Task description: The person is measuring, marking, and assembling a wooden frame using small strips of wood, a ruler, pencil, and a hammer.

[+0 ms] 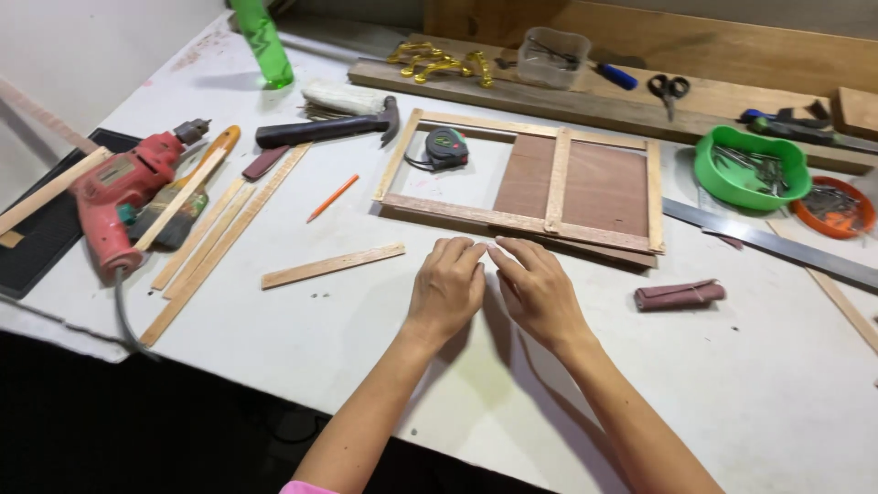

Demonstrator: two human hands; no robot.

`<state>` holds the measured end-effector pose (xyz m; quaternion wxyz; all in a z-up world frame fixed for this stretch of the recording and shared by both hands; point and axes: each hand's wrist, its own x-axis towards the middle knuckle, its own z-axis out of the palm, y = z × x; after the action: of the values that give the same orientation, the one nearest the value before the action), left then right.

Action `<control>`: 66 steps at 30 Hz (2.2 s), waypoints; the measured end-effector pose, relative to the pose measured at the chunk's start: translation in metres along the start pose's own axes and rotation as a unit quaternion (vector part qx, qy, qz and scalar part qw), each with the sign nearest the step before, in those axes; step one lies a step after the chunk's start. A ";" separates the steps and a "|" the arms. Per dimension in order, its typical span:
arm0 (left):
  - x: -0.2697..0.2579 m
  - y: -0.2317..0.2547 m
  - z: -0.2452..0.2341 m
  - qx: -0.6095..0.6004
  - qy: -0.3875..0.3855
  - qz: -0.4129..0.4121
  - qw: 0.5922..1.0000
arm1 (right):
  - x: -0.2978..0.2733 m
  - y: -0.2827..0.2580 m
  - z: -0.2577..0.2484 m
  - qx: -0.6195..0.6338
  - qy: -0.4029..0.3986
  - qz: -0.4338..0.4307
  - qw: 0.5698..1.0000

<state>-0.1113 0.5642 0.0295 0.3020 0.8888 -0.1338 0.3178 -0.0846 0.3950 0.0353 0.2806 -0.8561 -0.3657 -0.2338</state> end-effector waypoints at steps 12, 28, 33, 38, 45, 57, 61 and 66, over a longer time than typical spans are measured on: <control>0.029 0.115 0.142 -0.149 -0.102 0.091 0.979 | -0.098 0.093 -0.113 -0.116 0.041 0.142 0.982; 0.013 0.125 0.199 -0.118 -0.138 0.102 0.978 | -0.119 0.128 -0.115 -0.130 0.008 0.192 0.973; 0.018 0.120 0.147 -0.106 -0.142 0.066 0.982 | -0.102 0.111 -0.102 -0.124 0.019 0.119 0.985; 0.008 0.086 0.099 -0.073 -0.089 0.015 0.993 | -0.065 0.078 -0.071 -0.069 0.018 0.055 0.996; -0.010 0.021 0.028 -0.007 -0.036 -0.060 0.998 | -0.007 0.031 0.001 0.007 -0.002 -0.030 1.000; -0.043 -0.087 -0.078 0.095 0.097 -0.240 0.961 | 0.069 -0.069 0.110 0.167 -0.013 -0.050 0.985; -0.041 -0.087 -0.103 0.128 0.097 -0.255 0.954 | 0.080 -0.078 0.142 0.154 -0.031 -0.075 0.985; -0.050 -0.106 -0.097 0.137 0.097 -0.243 0.955 | 0.095 -0.080 0.156 0.127 -0.077 -0.051 0.988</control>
<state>-0.1511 0.7091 0.0088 0.2573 0.8920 0.1612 0.3350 -0.0551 0.5898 0.0028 0.3461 -0.8088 -0.4565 -0.1328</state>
